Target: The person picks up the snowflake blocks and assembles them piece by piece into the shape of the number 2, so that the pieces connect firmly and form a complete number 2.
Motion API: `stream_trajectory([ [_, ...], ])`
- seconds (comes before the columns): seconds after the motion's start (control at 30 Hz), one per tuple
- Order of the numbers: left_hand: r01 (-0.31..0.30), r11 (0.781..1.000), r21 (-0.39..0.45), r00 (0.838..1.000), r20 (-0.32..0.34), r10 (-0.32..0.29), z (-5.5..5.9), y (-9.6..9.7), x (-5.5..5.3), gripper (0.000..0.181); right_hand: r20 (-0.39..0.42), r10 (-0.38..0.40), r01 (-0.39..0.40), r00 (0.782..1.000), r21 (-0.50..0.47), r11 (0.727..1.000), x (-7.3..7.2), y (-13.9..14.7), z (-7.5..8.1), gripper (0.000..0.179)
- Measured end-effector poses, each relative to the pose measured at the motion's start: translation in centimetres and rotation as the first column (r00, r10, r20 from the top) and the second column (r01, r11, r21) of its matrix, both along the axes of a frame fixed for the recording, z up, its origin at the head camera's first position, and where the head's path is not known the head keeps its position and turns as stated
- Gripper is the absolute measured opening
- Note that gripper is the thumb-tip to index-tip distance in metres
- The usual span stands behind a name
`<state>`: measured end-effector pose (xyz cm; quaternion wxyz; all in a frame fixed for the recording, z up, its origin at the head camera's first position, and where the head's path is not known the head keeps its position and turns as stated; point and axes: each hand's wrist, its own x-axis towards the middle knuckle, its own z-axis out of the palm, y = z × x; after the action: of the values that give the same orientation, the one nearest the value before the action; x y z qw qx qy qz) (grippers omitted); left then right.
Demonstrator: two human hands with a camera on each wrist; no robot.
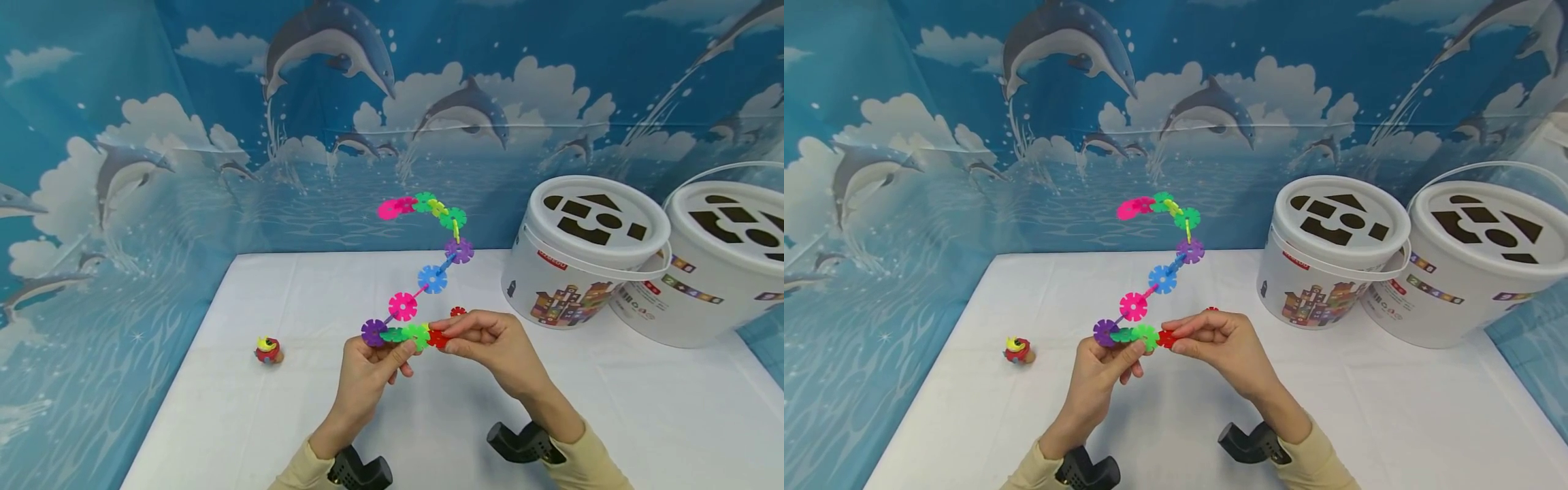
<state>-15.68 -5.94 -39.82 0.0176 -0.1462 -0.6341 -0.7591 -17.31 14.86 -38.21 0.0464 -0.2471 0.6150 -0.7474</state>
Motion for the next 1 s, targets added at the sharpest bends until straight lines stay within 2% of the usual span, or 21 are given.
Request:
stream_trajectory([
  [0.2,0.017,1.0,0.01,0.999,-0.036,-0.017,0.02,0.08,0.14,0.014,0.015,-0.014,0.014,1.0,0.007,1.0,0.31,-0.08,0.32,0.011],
  [0.4,0.018,0.999,0.035,0.999,-0.038,-0.017,0.22,0.13,0.29,0.014,0.038,-0.046,0.044,0.998,0.039,0.998,0.58,-0.3,0.58,0.01],
  [0.67,-0.016,0.999,0.043,0.998,-0.052,0.018,0.24,0.17,0.45,0.012,0.081,-0.084,0.077,0.993,0.091,0.993,0.81,-0.65,0.74,0.012],
  [0.9,-0.05,0.999,-0.016,0.997,-0.059,0.049,-0.07,0.38,0.44,0.011,0.095,-0.147,0.134,0.985,0.128,0.983,0.96,-0.87,0.72,0.015],
  [1.0,-0.046,0.999,-0.013,0.997,-0.057,0.045,-0.12,0.48,0.35,0.011,0.091,-0.154,0.141,0.984,0.128,0.982,0.87,-0.93,0.67,0.015],
])
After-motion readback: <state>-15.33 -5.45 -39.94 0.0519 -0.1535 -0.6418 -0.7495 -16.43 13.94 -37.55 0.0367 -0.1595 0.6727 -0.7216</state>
